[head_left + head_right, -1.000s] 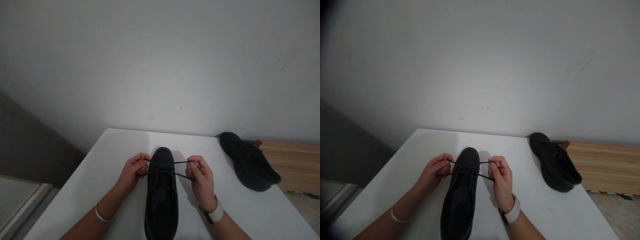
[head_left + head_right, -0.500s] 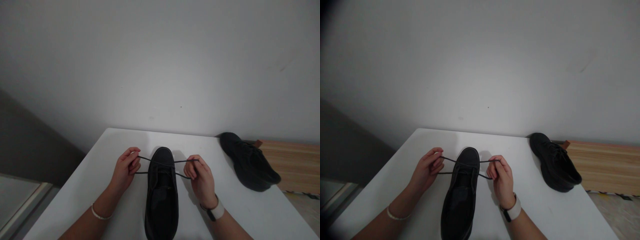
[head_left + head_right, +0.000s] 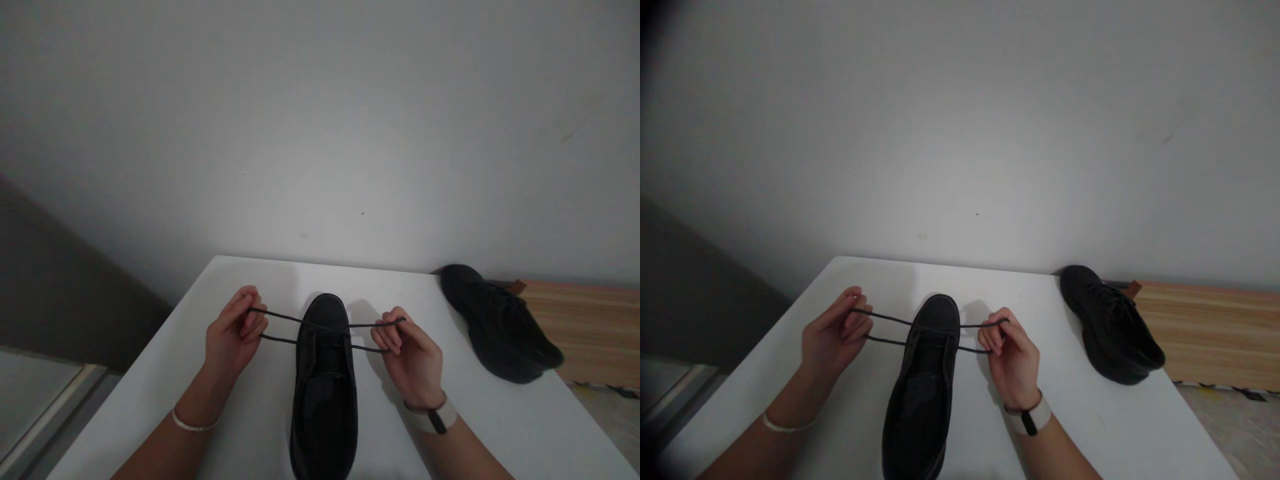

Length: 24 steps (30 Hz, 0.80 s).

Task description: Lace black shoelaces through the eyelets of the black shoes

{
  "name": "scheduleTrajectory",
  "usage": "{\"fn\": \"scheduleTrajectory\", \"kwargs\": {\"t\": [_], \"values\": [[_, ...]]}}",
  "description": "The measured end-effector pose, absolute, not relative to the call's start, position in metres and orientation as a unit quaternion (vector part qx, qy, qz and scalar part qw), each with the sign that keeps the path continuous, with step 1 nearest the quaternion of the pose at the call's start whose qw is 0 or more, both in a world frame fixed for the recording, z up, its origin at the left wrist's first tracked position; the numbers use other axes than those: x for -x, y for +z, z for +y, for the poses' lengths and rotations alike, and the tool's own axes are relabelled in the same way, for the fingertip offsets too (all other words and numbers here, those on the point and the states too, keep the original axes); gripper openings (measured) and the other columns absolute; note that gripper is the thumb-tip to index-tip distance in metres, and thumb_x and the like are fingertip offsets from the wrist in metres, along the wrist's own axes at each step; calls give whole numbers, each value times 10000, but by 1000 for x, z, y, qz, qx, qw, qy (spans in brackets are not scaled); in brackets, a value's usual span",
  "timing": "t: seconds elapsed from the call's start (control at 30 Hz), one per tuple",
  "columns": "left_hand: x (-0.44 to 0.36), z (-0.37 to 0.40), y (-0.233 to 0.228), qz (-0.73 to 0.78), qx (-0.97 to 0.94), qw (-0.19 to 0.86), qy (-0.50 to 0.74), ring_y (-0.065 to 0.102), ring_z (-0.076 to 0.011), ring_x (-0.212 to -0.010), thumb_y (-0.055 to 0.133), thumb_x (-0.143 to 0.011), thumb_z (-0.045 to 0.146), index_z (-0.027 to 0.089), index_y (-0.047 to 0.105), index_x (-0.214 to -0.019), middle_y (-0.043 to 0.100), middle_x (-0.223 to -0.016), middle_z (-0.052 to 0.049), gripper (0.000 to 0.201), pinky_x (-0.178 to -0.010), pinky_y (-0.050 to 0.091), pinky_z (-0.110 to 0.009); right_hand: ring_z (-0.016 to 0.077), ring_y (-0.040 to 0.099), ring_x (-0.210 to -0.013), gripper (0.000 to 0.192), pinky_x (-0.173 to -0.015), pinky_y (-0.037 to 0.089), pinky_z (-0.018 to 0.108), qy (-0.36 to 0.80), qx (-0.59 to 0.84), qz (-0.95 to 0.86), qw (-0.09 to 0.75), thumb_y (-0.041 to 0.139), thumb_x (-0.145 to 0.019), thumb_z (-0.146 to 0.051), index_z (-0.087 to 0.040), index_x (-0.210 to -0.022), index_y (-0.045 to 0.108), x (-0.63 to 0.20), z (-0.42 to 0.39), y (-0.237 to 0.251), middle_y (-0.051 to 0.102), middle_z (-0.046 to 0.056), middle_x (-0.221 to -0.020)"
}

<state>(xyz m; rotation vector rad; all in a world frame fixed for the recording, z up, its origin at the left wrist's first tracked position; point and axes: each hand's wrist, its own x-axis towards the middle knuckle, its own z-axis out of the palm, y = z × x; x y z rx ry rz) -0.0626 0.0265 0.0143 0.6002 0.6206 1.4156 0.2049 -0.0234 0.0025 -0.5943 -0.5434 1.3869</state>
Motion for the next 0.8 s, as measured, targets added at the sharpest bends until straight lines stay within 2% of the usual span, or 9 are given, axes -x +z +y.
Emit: {"fn": "scheduleTrajectory", "kwargs": {"t": [0.17, 0.37, 0.43, 0.57, 0.67, 0.73, 0.8], "values": [[68, 26, 16, 213, -254, 710, 621, 200, -38, -409, 697, -782, 141, 139, 666, -854, 458, -504, 66, 79, -351, 66, -175, 49, 98, -405, 90, -379, 167, 179, 696, 227, -214, 647, 598, -828, -174, -162, -790, 679, -212, -25, 3, 305, -96, -509], [78, 25, 23, 152, -237, 725, 629, 104, -27, -390, 719, -755, 130, 166, 564, -780, 424, -524, 94, 161, -312, 79, -143, 25, 47, -369, 54, -334, 134, 169, 723, 193, -184, 638, 591, -825, -166, -173, -820, 644, -218, -27, 5, 329, -112, -542], [80, 22, 22, 154, -254, 725, 621, 82, -31, -374, 776, -721, 179, 194, 540, -745, 363, -494, 110, 238, -291, 80, -137, 15, 32, -359, 68, -306, 95, 161, 720, 196, -183, 640, 588, -857, -229, -183, -858, 639, -220, -28, 6, 376, -106, -575], [81, 15, 15, 172, -375, 734, 539, 185, -60, -310, 876, -613, 384, 237, 480, -574, 249, -364, 109, 424, -296, 225, -181, -15, -4, -309, 251, -250, 34, 137, 752, 157, -197, 609, 575, -916, -439, -206, -842, 630, -226, -35, 7, 461, -101, -586], [81, 12, 8, 133, -499, 764, 386, 352, -114, -267, 846, -600, 538, 247, 470, -444, 343, -287, 45, 500, -317, 294, -252, -18, 110, -209, 438, -218, 147, 125, 814, 60, -244, 524, 575, -866, -634, -210, -777, 640, -230, -43, 2, 528, -79, -511], [78, 12, 6, 97, -562, 772, 280, 470, -165, -299, 794, -637, 626, 249, 525, -420, 463, -309, -22, 511, -349, 364, -295, 34, 309, -193, 591, -234, 265, 143, 850, 29, -305, 428, 572, -772, -777, -194, -758, 667, -230, -48, 0, 565, -33, -458], [74, 13, 6, 107, -594, 752, 263, 541, -191, -358, 744, -704, 651, 233, 593, -446, 548, -369, -65, 514, -404, 426, -323, 102, 475, -269, 747, -280, 351, 171, 871, 49, -371, 319, 564, -688, -866, -145, -807, 719, -229, -50, 0, 608, 31, -452]]}}
